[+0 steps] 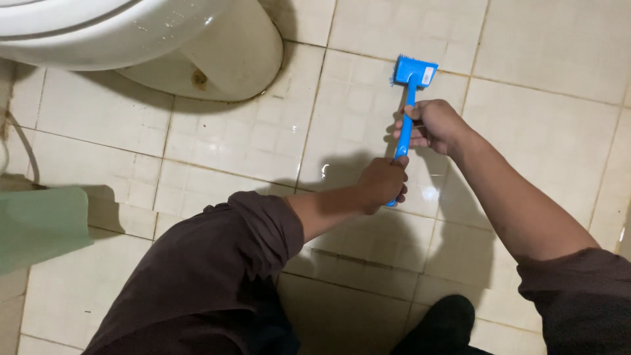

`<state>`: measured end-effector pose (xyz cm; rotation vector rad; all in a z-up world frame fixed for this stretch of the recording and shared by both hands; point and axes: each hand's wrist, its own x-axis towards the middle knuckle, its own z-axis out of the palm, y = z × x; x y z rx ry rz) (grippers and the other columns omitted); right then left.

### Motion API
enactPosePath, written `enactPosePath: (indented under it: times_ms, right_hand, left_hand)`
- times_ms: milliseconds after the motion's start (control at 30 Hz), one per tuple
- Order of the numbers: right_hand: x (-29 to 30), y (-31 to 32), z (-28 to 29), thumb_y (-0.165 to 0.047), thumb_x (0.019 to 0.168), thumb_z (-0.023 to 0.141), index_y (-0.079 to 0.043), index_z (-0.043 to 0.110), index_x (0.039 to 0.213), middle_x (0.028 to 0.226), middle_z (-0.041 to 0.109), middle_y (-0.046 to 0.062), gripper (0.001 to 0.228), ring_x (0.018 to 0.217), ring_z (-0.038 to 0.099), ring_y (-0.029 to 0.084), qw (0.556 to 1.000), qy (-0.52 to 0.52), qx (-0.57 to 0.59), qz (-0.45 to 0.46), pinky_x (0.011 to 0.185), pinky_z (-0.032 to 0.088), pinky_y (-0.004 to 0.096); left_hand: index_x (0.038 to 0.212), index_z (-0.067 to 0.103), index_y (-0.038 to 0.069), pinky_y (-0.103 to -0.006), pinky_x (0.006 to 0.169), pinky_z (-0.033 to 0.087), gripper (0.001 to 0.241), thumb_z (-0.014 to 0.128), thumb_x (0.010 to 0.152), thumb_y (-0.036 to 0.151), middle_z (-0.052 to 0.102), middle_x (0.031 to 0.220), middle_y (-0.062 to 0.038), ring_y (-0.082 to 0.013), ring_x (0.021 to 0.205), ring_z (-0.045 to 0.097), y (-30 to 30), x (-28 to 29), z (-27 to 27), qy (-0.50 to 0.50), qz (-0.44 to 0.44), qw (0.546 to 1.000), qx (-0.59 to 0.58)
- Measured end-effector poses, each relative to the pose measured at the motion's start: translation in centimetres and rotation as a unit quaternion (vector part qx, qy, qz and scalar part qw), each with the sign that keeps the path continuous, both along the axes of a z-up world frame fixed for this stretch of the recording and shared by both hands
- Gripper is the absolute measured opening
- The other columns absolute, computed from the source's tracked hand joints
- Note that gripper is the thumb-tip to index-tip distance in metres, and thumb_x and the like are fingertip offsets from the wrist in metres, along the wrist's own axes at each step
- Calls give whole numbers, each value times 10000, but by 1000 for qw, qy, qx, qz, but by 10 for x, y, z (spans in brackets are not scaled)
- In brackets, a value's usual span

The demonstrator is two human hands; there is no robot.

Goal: The person picks up a blue scrub brush and sits on the bathroom floor. They scrub the tiled floor near the base of the toilet using the brush in a repetitive back-and-forth motion.

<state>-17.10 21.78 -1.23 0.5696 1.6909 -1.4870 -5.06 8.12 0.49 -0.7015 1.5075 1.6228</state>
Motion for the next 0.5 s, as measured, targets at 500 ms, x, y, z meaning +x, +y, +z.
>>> enactPosePath:
  times_ms: [500]
  right_hand:
    - [40,-12,6,-205,1051,452,-48,589,1221,1094,735,134,269,926,756,253,1000,-14,5,2,731,628,379]
  left_hand:
    - [933,639,-29,-352,505,557,442,541,1041,389,628,731,-79,-172,586,615,-2,46,0,18,27,999,-4]
